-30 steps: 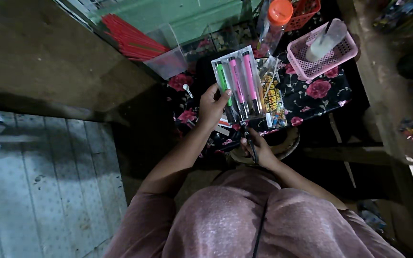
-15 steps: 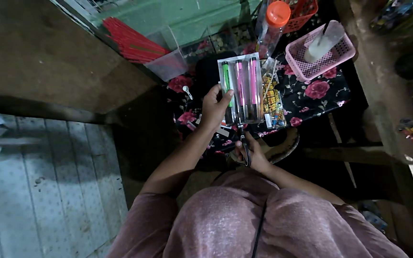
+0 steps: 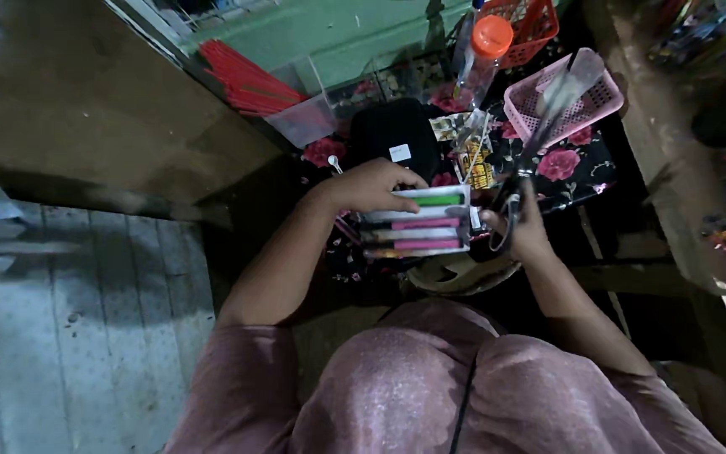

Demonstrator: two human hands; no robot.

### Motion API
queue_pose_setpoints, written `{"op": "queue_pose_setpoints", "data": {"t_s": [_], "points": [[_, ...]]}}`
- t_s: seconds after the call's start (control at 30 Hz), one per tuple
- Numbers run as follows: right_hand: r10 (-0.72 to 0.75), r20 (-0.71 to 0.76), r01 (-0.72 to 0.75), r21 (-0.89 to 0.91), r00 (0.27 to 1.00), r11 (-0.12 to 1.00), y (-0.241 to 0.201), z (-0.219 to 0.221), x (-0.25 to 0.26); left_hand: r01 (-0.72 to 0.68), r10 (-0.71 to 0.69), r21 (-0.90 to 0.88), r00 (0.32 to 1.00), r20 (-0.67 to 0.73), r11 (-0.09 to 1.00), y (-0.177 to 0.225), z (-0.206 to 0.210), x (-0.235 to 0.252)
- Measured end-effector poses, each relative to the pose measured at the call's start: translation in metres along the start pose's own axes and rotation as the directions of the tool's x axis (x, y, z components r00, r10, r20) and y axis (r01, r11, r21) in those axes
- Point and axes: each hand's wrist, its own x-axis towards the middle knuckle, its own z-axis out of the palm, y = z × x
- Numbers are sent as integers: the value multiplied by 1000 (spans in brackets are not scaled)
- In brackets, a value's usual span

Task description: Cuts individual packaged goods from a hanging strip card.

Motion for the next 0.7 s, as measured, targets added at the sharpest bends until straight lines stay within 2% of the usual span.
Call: {"op": "queue_pose_setpoints", "data": {"t_s": [0.03, 0.1, 0.17, 0.23, 0.3, 0.4, 0.47, 0.53, 0.57, 0.63, 0.7], "points": [[38, 3, -38, 75, 999, 996, 0, 12, 7, -8, 7, 25, 999, 42, 1000, 5, 1, 5], [130, -6, -126, 215, 991, 968, 4, 34, 11, 42, -44, 56, 998, 34, 998, 14, 1, 9], [165, -54, -139, 328, 985, 934, 9, 47, 9, 70, -62, 68, 991, -116, 995, 11, 0, 1], [193, -126, -116, 455, 973, 883, 13, 55, 6, 26, -4, 55, 935, -355, 998, -8, 0, -17], [216, -196, -76, 548, 957, 833, 16, 61, 3, -73, 19, -97, 884, -468, 993, -28, 5, -39], [219, -224, -46, 592, 950, 805, 19, 70, 1, -253, 41, -389, 877, -478, 886, -43, 33, -55], [216, -184, -63, 604, 959, 795, 19, 76, -2, -284, 36, -406, 853, -520, 869, -43, 45, -55], [189, -106, -100, 553, 976, 827, 19, 67, -5, -264, 14, -377, 834, -552, 888, -40, 44, -53], [167, -63, -118, 472, 984, 874, 21, 55, -7, -250, 7, -360, 830, -558, 899, -39, 40, -55], [147, 49, -153, 157, 988, 976, 28, 17, -16, -224, 8, -317, 828, -560, 922, -43, 28, -63], [221, 224, -175, -207, 949, 963, 30, -25, -33, -190, -2, -295, 838, -545, 936, -48, 14, -74]]}}
